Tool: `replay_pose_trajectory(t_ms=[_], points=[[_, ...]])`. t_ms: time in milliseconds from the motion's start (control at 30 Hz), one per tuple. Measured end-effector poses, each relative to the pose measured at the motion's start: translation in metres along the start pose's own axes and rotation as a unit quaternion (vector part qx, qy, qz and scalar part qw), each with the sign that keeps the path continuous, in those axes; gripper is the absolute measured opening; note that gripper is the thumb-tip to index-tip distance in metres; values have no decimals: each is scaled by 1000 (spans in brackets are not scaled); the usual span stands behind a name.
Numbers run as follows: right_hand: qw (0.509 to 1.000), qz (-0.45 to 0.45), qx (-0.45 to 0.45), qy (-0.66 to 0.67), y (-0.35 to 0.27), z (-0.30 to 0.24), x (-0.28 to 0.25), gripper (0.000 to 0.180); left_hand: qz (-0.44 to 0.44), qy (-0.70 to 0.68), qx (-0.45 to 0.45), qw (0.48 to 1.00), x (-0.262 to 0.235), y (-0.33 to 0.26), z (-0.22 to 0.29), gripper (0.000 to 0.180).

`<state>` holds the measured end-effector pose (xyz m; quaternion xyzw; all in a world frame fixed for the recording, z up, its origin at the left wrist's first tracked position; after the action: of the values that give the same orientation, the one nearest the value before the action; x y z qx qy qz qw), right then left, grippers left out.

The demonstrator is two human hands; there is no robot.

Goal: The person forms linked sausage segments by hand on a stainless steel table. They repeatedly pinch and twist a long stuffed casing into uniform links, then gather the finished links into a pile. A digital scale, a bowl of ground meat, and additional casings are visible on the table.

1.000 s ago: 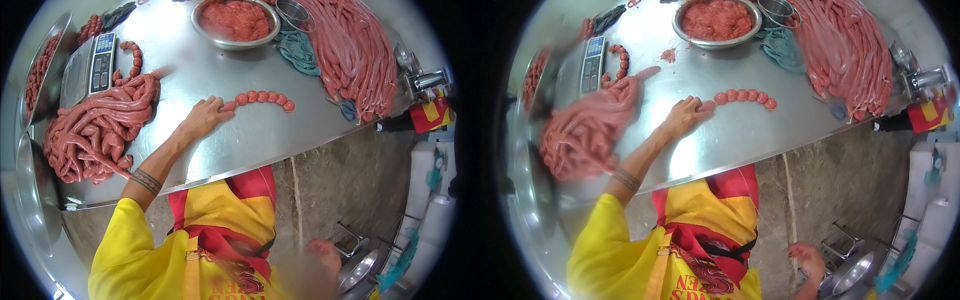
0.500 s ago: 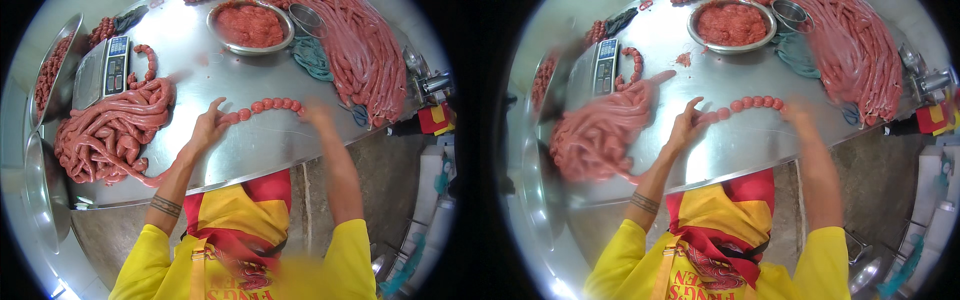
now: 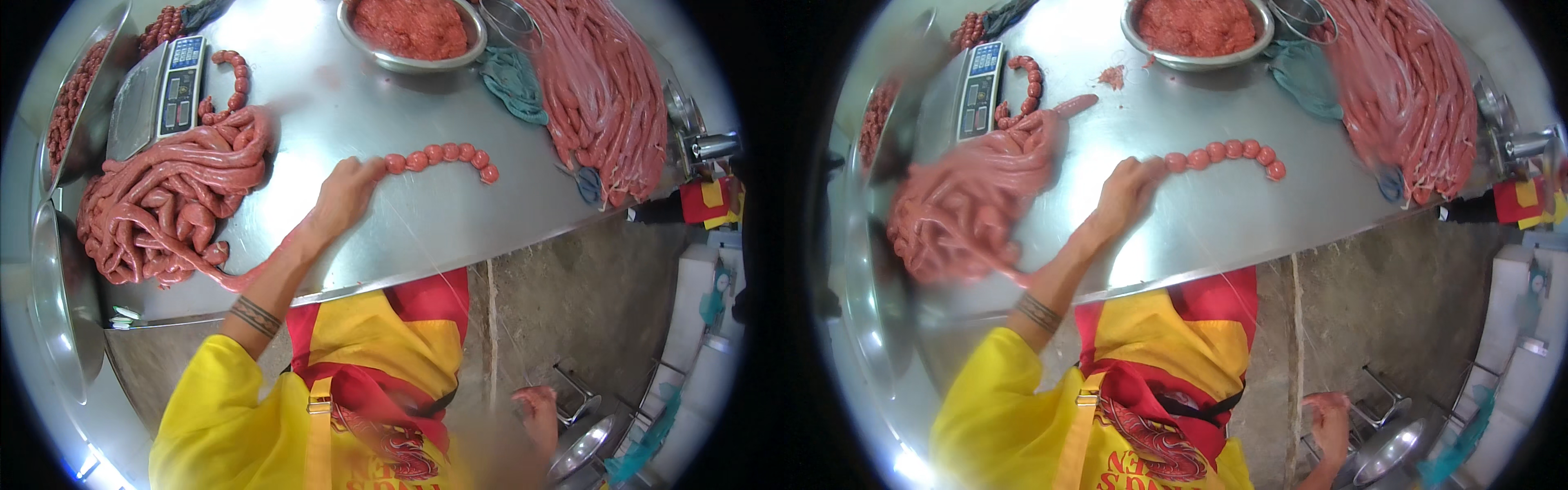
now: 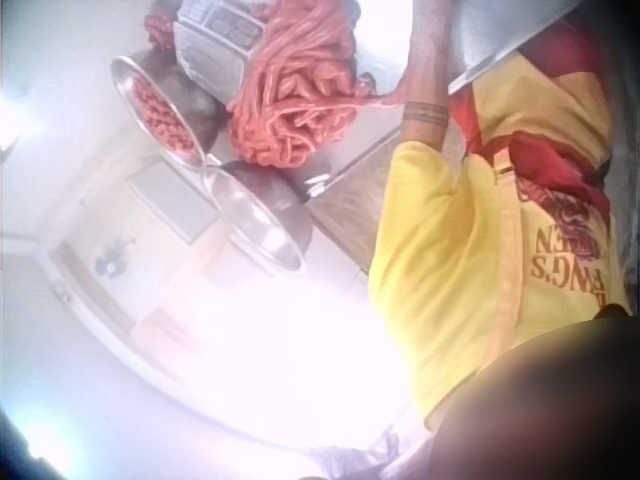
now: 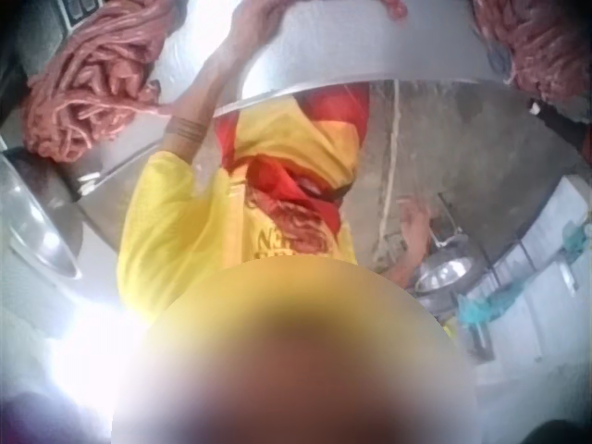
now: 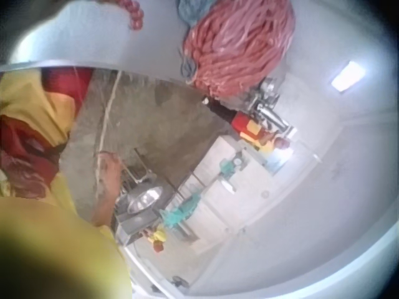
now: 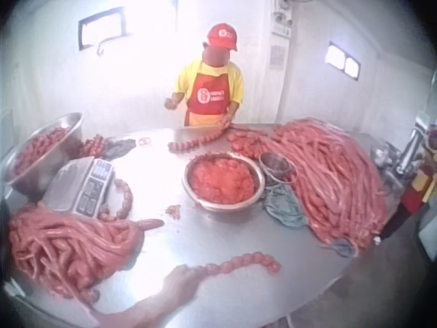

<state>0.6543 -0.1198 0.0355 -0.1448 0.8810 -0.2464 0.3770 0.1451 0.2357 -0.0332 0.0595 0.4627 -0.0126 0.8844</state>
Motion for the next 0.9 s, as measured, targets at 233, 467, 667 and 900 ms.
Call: replay_pose_trajectory(t_ms=[233, 467, 667, 900], points=[[565, 196, -40, 800, 59, 190, -3, 46, -50, 129, 249, 959, -14, -15, 0, 46], [993, 107, -31, 33, 418, -113, -104, 55, -80, -214, -94, 969, -27, -27, -31, 59], [831, 44, -455, -316, 358, -381, 155, 50, 31, -218, -148, 964, -25, -35, -28, 48], [997, -48, -24, 63, 113, -169, 33, 40, 83, -199, -240, 947, -13, -34, -40, 26]])
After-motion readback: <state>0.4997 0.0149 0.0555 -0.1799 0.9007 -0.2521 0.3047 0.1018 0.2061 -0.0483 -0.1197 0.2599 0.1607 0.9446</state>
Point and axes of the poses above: each hand's wrist, its own y-axis towards the middle knuckle, its own x-axis out of the palm, z = x × y, the point moved 6 cm from there along y, towards the middle knuckle, and after that the axes turned 8 degrees about -x, right-handed, at the moved point
